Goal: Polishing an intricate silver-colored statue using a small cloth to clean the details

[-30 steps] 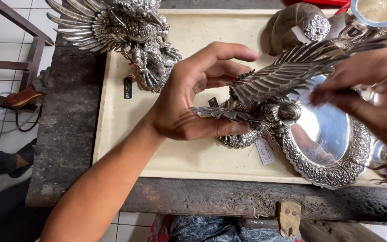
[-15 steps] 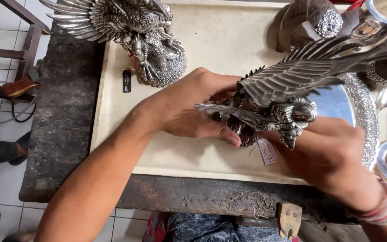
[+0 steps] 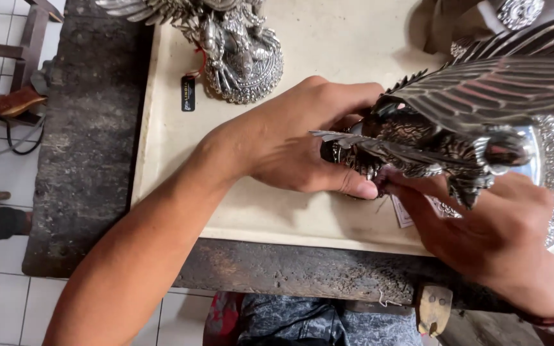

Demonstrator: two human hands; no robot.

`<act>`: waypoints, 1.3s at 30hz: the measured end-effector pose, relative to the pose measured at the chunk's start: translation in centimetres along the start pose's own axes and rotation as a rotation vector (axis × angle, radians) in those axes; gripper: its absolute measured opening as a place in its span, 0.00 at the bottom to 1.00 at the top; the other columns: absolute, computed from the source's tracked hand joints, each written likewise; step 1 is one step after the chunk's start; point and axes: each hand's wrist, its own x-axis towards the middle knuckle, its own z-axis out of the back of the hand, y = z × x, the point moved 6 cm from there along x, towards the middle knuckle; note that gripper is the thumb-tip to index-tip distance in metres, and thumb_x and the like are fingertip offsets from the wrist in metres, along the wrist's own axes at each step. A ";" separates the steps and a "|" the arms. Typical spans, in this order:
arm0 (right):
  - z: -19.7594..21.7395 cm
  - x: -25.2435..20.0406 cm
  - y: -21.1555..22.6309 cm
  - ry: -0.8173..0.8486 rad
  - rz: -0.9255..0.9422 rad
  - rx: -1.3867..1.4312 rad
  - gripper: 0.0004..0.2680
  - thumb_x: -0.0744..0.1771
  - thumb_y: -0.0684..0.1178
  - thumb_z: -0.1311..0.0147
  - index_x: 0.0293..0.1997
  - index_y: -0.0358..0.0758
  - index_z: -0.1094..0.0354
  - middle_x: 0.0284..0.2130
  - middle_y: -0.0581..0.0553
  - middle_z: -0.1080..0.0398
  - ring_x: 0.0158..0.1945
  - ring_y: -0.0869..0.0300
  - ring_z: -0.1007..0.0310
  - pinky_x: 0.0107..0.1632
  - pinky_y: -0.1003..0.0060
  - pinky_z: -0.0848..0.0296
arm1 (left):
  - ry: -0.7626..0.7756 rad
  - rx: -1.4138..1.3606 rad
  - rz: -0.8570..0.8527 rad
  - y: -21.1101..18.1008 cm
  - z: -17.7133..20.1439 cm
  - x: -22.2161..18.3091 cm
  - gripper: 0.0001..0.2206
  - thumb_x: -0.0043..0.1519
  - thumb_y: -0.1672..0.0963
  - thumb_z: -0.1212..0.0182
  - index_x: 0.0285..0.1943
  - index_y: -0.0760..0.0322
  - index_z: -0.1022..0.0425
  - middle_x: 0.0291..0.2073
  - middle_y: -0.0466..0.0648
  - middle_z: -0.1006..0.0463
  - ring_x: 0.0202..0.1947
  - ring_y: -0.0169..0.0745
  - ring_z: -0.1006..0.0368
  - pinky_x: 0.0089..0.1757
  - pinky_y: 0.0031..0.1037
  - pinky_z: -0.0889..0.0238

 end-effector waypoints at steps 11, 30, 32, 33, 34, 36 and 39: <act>-0.8 -1.4 -1.0 0.042 0.039 -0.156 0.16 0.64 0.53 0.18 0.28 0.28 0.20 0.07 0.49 0.45 0.11 0.61 0.56 0.20 0.56 0.62 | 0.093 0.085 0.162 3.1 -1.3 -0.3 0.53 0.54 0.55 0.17 0.75 0.81 0.62 0.73 0.78 0.48 0.74 0.73 0.46 0.68 0.55 0.51; -0.7 2.5 1.0 0.184 0.016 0.217 0.07 0.65 0.40 0.39 0.47 0.38 0.24 0.39 0.41 0.21 0.38 0.51 0.23 0.45 0.58 0.28 | -0.078 0.181 0.008 1.0 -1.7 -0.2 0.36 0.57 0.59 0.22 0.71 0.63 0.42 0.70 0.57 0.31 0.64 0.55 0.25 0.63 0.37 0.31; -0.6 1.8 0.6 0.073 0.016 0.124 0.04 0.67 0.40 0.35 0.44 0.42 0.20 0.24 0.51 0.27 0.23 0.59 0.35 0.29 0.62 0.38 | -0.076 0.256 0.004 1.0 -1.9 0.0 0.24 0.55 0.59 0.26 0.59 0.66 0.29 0.70 0.59 0.36 0.73 0.60 0.41 0.70 0.35 0.49; -0.8 1.8 0.5 0.070 0.013 0.124 0.04 0.67 0.40 0.35 0.44 0.42 0.20 0.24 0.51 0.27 0.23 0.59 0.35 0.29 0.62 0.38 | -0.072 0.257 0.003 1.0 -2.1 0.0 0.24 0.55 0.59 0.26 0.59 0.66 0.29 0.70 0.59 0.36 0.73 0.60 0.41 0.70 0.35 0.49; -0.9 1.7 0.6 0.065 0.039 0.117 0.04 0.67 0.40 0.35 0.45 0.40 0.21 0.26 0.49 0.27 0.24 0.58 0.35 0.29 0.61 0.38 | -0.092 0.170 -0.038 0.9 -2.2 0.2 0.25 0.56 0.62 0.27 0.61 0.68 0.33 0.62 0.58 0.32 0.61 0.55 0.33 0.59 0.32 0.36; -0.8 1.5 0.4 0.060 0.062 0.108 0.04 0.68 0.39 0.35 0.46 0.38 0.22 0.27 0.47 0.27 0.24 0.57 0.34 0.30 0.60 0.37 | -0.110 0.081 -0.081 0.3 -2.1 0.4 0.27 0.56 0.65 0.28 0.62 0.70 0.37 0.54 0.57 0.27 0.50 0.51 0.26 0.48 0.29 0.22; -1.5 0.7 -0.5 0.168 0.012 0.170 0.09 0.64 0.46 0.34 0.48 0.42 0.21 0.16 0.46 0.38 0.18 0.55 0.43 0.26 0.58 0.43 | -0.092 0.141 -0.081 -0.6 -1.6 0.6 0.26 0.58 0.62 0.26 0.64 0.67 0.34 0.60 0.57 0.28 0.60 0.54 0.28 0.61 0.35 0.32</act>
